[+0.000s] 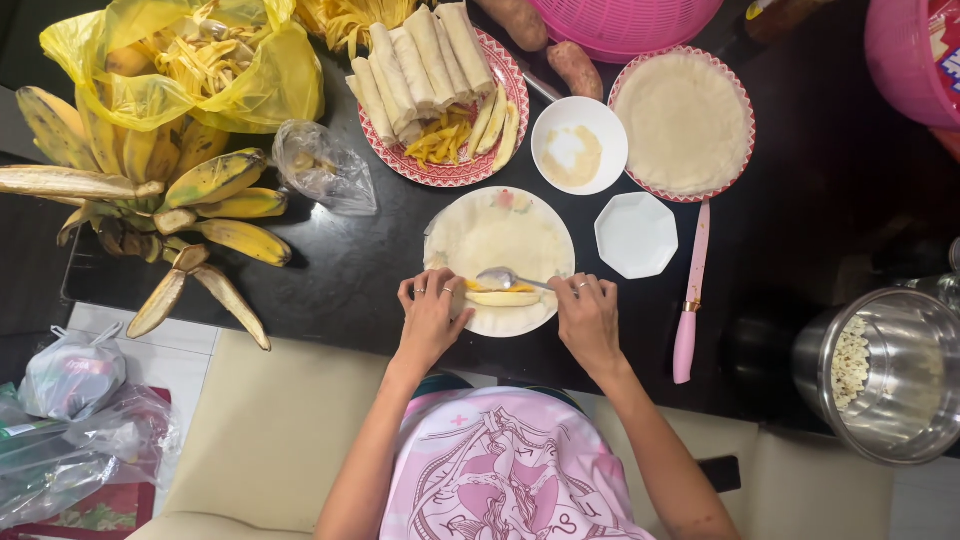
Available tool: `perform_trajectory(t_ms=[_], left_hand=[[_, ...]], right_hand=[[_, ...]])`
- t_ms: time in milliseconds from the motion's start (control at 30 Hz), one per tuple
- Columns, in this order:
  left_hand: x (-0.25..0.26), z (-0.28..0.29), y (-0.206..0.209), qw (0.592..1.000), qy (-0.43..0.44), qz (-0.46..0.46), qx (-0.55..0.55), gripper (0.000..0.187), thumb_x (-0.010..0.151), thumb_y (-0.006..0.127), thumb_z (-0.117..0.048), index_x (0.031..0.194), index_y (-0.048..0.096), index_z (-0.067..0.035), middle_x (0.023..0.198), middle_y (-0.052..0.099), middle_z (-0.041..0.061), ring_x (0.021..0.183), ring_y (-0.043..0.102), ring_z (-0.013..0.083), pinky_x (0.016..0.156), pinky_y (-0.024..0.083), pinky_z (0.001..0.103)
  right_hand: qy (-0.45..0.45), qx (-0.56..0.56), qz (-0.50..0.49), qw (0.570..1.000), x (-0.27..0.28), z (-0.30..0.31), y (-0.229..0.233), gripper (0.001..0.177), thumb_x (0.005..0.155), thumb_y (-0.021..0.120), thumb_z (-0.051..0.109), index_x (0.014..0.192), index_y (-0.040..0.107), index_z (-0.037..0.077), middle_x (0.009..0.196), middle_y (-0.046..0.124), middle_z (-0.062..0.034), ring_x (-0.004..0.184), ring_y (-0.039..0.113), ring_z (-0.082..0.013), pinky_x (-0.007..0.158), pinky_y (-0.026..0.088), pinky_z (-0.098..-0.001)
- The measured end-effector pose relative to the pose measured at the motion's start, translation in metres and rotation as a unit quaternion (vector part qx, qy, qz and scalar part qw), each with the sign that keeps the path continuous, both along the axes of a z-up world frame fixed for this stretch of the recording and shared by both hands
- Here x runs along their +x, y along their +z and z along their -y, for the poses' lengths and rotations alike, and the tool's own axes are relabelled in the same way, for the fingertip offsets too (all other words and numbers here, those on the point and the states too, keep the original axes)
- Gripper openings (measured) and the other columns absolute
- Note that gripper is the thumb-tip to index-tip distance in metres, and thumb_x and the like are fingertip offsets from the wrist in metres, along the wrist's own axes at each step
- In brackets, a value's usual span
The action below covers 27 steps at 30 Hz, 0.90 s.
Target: Wrapping banana slices and jackfruit in spring roll wrappers on a table to prepare turon.
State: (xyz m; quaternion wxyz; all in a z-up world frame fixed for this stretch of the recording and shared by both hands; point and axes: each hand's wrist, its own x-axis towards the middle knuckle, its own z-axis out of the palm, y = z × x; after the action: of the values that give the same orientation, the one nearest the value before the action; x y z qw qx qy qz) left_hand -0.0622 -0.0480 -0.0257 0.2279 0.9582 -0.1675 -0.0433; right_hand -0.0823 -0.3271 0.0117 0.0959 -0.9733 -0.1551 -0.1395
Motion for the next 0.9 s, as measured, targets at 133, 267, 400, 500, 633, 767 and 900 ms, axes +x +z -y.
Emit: perform_trajectory(t_ms=[133,267,400,500,633,767,900], left_hand=[[0.001,0.001,0.001,1.0,-0.002,-0.008,-0.009,0.048,0.088,0.076,-0.036,0.126,0.056,-0.015,0.122,0.049,0.004,0.124,0.043,0.0261,0.111,0.021,0.055],[0.001,-0.001,0.006,1.0,-0.002,-0.017,-0.015,0.045,0.088,0.075,-0.035,0.124,0.057,-0.015,0.12,0.049,0.003,0.124,0.044,0.0259,0.111,0.021,0.055],[0.001,-0.001,0.012,1.0,-0.001,-0.02,-0.022,0.045,0.087,0.077,-0.033,0.124,0.059,-0.014,0.12,0.05,0.004,0.125,0.044,0.0264,0.111,0.021,0.055],[0.001,0.0,0.009,1.0,0.001,-0.023,-0.021,0.045,0.088,0.075,-0.033,0.125,0.06,-0.014,0.12,0.05,0.004,0.125,0.043,0.0256,0.112,0.02,0.055],[0.001,0.0,0.008,0.999,0.001,-0.024,-0.025,0.044,0.089,0.074,-0.032,0.126,0.06,-0.014,0.12,0.051,0.004,0.125,0.045,0.026,0.111,0.02,0.055],[-0.004,0.002,0.006,1.0,0.001,-0.005,-0.013,0.051,0.086,0.076,-0.034,0.128,0.056,-0.015,0.122,0.05,0.004,0.124,0.045,0.0265,0.111,0.022,0.055],[-0.005,0.006,0.005,0.998,-0.035,0.04,-0.035,0.045,0.081,0.08,-0.038,0.115,0.058,-0.02,0.116,0.051,0.002,0.119,0.046,0.0265,0.106,0.027,0.053]], right_hand=[[0.014,-0.003,0.029,0.999,0.0,-0.004,-0.004,0.019,0.097,0.059,0.011,0.112,0.066,0.019,0.088,0.054,0.0005,0.086,0.061,-0.019,0.086,0.043,-0.036],[0.006,0.003,0.045,0.999,0.0,-0.007,-0.001,0.017,0.099,0.057,0.011,0.111,0.066,0.018,0.088,0.054,0.0004,0.085,0.061,-0.0188,0.085,0.043,-0.0354],[-0.011,0.03,0.038,0.999,-0.007,-0.001,0.01,0.017,0.1,0.057,0.008,0.111,0.066,0.016,0.087,0.054,0.0007,0.084,0.061,-0.0181,0.084,0.043,-0.0347],[-0.025,0.049,0.044,0.998,-0.012,0.0,0.018,0.014,0.1,0.059,0.008,0.11,0.067,0.015,0.086,0.054,-0.0002,0.081,0.06,-0.019,0.086,0.042,-0.0358],[-0.032,0.048,0.051,0.997,-0.016,0.004,0.014,0.014,0.1,0.06,0.008,0.109,0.067,0.015,0.085,0.054,0.0009,0.081,0.061,-0.0177,0.086,0.042,-0.0357],[-0.052,0.059,0.053,0.996,-0.025,0.016,0.009,0.016,0.1,0.06,0.007,0.109,0.069,0.017,0.083,0.056,0.0024,0.079,0.062,-0.0162,0.085,0.042,-0.0346],[-0.068,0.066,0.051,0.994,-0.031,0.024,0.008,0.016,0.102,0.06,0.008,0.11,0.07,0.017,0.083,0.056,0.0028,0.078,0.061,-0.0156,0.084,0.042,-0.0338]])
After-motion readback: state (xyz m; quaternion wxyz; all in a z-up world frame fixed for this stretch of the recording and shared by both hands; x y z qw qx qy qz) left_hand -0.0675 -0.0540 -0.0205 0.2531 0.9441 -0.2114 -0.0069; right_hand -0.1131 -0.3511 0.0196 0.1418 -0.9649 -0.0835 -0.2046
